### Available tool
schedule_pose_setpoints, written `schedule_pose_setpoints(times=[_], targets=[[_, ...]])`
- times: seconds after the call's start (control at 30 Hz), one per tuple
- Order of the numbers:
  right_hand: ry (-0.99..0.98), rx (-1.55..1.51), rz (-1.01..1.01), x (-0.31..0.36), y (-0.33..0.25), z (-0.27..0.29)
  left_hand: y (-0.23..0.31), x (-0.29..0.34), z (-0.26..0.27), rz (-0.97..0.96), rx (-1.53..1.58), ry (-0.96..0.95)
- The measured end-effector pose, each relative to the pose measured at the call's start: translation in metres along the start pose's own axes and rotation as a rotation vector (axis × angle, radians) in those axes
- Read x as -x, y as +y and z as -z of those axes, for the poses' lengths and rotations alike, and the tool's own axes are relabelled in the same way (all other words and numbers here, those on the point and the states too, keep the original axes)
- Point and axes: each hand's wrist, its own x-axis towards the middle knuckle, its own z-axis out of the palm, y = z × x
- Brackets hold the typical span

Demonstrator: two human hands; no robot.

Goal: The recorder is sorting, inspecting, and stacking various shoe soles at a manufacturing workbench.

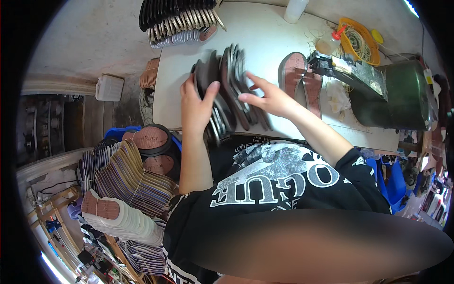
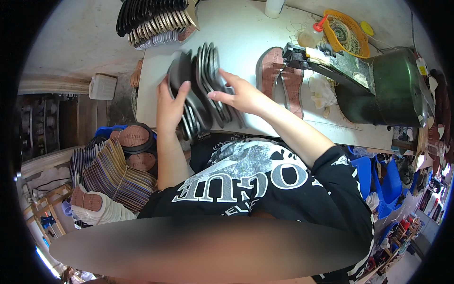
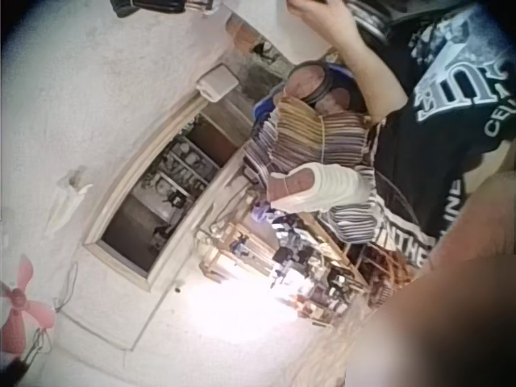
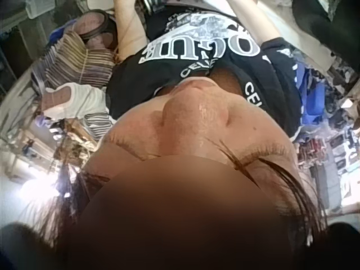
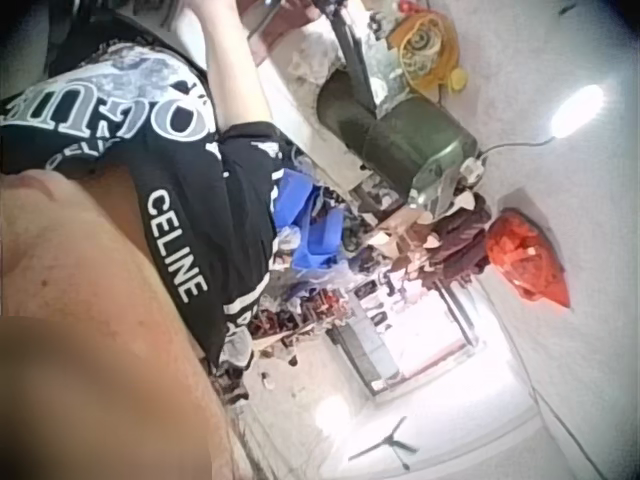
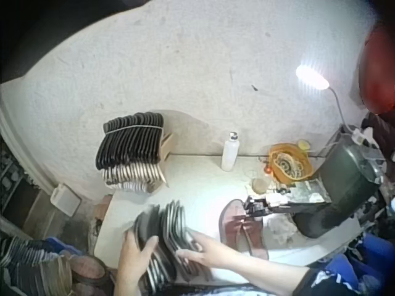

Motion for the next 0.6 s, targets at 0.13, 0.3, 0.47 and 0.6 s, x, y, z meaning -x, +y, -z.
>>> schedule_pose_setpoints(times=[0.13, 0.3, 0.47, 0.6], targets=[[0.209, 0.231, 0.116, -0.015, 0.035, -0.024, -0.003, -0.008, -0.02, 0.004, -0.085, 0.049], [0.065, -0.017, 0.1, -0.016, 0.02, -0.028, -0.002, -0.003, -0.021, -0.031, 0.03, 0.049], [0.066, 0.297, 0.003, -0.016, 0.016, -0.034, -0.005, -0.028, -0.009, 0.031, 0.068, 0.004], [0.105, 0.26, 0.01, -0.012, 0.011, -0.041, -0.003, -0.03, -0.005, 0.048, -0.097, 0.021]])
